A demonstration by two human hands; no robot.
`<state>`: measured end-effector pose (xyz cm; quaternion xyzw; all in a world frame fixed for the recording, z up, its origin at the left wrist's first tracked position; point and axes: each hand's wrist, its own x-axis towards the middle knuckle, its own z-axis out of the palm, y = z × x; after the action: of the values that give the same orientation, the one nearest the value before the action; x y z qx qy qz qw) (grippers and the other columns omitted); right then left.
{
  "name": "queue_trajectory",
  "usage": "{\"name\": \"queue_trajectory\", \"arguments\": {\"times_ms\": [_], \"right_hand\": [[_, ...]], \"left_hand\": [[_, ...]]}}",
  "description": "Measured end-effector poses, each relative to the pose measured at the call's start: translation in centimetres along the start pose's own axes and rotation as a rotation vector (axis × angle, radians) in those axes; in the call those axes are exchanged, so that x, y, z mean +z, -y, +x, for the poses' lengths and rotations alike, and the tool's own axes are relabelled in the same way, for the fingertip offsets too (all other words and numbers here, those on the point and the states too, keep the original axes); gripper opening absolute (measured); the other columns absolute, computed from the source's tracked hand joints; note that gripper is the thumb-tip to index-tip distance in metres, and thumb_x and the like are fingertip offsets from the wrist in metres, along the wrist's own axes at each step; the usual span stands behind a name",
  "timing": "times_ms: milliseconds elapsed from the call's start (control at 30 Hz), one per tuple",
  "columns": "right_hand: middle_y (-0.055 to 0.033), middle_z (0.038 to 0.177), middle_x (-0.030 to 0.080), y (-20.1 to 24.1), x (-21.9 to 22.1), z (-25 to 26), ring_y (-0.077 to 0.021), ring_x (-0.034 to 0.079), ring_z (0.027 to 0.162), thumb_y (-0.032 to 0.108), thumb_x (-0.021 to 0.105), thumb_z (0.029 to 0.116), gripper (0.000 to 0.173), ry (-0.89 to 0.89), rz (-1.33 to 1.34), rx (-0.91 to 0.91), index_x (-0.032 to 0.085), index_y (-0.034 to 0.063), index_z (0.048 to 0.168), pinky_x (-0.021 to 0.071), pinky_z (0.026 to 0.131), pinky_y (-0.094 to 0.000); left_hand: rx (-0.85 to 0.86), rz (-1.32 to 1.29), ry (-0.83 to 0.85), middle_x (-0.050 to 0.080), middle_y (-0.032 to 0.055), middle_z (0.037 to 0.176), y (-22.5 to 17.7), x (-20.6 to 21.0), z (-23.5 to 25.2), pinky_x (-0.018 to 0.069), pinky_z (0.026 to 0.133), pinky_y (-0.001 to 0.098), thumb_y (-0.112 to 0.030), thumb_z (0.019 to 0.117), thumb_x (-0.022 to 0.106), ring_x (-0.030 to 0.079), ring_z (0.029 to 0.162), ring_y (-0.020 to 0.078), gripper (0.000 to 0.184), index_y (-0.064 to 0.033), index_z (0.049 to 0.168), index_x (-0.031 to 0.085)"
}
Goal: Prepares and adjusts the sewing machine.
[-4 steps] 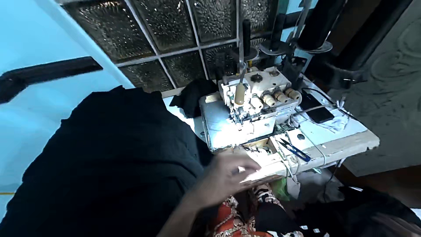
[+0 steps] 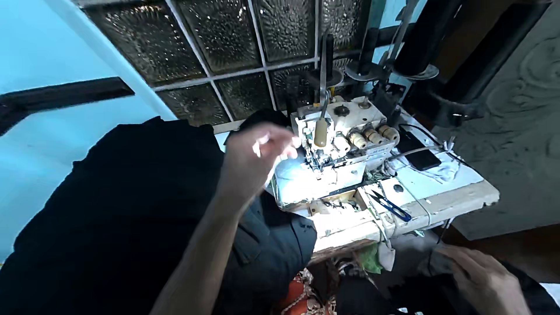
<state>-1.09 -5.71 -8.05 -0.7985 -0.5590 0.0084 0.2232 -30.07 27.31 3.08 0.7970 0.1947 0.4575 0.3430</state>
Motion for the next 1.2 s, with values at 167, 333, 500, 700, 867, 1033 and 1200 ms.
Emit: {"name": "queue_trajectory", "arguments": {"times_ms": [167, 333, 500, 700, 867, 1033, 1200], "right_hand": [[-0.0077, 0.096, 0.078, 9.5, 4.7, 9.8, -0.0236, 0.076, 0.086, 0.007, 0.057, 0.0919, 0.020, -0.350, 0.076, -0.500, 0.078, 0.0078, 0.095, 0.0602, 0.078, -0.0373], [-0.0075, 0.077, 0.073, 14.5, 7.5, 15.5, -0.0250, 0.072, 0.071, 0.016, 0.059, 0.0935, 0.022, -0.461, -0.097, -0.576, 0.079, 0.0082, 0.087, 0.0570, 0.064, -0.0366], [-0.0063, 0.085, 0.076, 14.6, 8.6, 16.2, -0.0233, 0.070, 0.074, 0.020, 0.059, 0.0941, 0.024, -0.469, -0.081, -0.473, 0.081, 0.0113, 0.094, 0.0545, 0.068, -0.0349], [-0.0088, 0.091, 0.078, 16.7, 8.1, 16.5, -0.0291, 0.073, 0.087, 0.023, 0.060, 0.0954, 0.025, -0.444, -0.071, -0.337, 0.081, 0.0106, 0.088, 0.0561, 0.077, -0.0409], [-0.0091, 0.083, 0.075, 16.8, 8.7, 16.4, -0.0273, 0.070, 0.085, 0.019, 0.058, 0.0937, 0.024, -0.511, -0.114, -0.443, 0.078, 0.0116, 0.084, 0.0494, 0.076, -0.0430], [-0.0133, 0.095, 0.075, 19.0, 10.7, 15.9, -0.0296, 0.071, 0.093, 0.020, 0.052, 0.0976, 0.029, -0.474, 0.125, -0.503, 0.080, 0.0100, 0.097, 0.0526, 0.083, -0.0439], [-0.0071, 0.095, 0.074, 20.9, 10.2, 15.3, -0.0207, 0.071, 0.085, 0.010, 0.058, 0.0933, 0.026, -0.195, 0.244, -0.553, 0.078, 0.0114, 0.110, 0.0564, 0.073, -0.0328]], "left_hand": [[-0.291, 0.372, 0.090, 0.068, 0.0217, 0.118, 0.8, 3.1, 12.8, 0.0515, 0.097, 0.0463, -0.008, 0.1014, 0.056, 0.067, 0.108, 0.0282, 0.024, 0.0047, 0.119, 0.066], [-0.523, 0.490, 0.495, 0.064, 0.0282, 0.115, 5.0, 7.3, 17.4, 0.0466, 0.093, 0.0583, -0.019, 0.1072, 0.053, 0.062, 0.106, 0.0390, 0.031, 0.0072, 0.119, 0.065], [-0.389, 0.433, 0.650, 0.065, 0.0252, 0.111, 8.9, 7.5, 18.5, 0.0458, 0.095, 0.0491, -0.012, 0.1095, 0.044, 0.061, 0.103, 0.0313, 0.031, 0.0096, 0.113, 0.066], [-0.328, 0.385, 0.718, 0.068, 0.0211, 0.113, 11.3, 7.5, 18.4, 0.0484, 0.095, 0.0435, 0.002, 0.1010, 0.054, 0.063, 0.104, 0.0260, 0.022, 0.0055, 0.117, 0.068], [-0.345, 0.440, 0.744, 0.067, 0.0235, 0.115, 10.1, 7.5, 18.5, 0.0463, 0.098, 0.0477, 0.002, 0.1006, 0.054, 0.062, 0.108, 0.0315, 0.020, 0.0072, 0.114, 0.067], [-0.400, 0.435, 0.734, 0.067, 0.0233, 0.113, 8.8, 7.4, 18.2, 0.0468, 0.096, 0.0475, 0.003, 0.1009, 0.053, 0.062, 0.105, 0.0305, 0.019, 0.0070, 0.112, 0.069], [-0.443, 0.348, 0.678, 0.066, 0.0198, 0.108, 9.4, 7.5, 17.9, 0.0479, 0.089, 0.0414, 0.004, 0.1002, 0.053, 0.061, 0.096, 0.0234, 0.019, 0.0075, 0.112, 0.067]]}}
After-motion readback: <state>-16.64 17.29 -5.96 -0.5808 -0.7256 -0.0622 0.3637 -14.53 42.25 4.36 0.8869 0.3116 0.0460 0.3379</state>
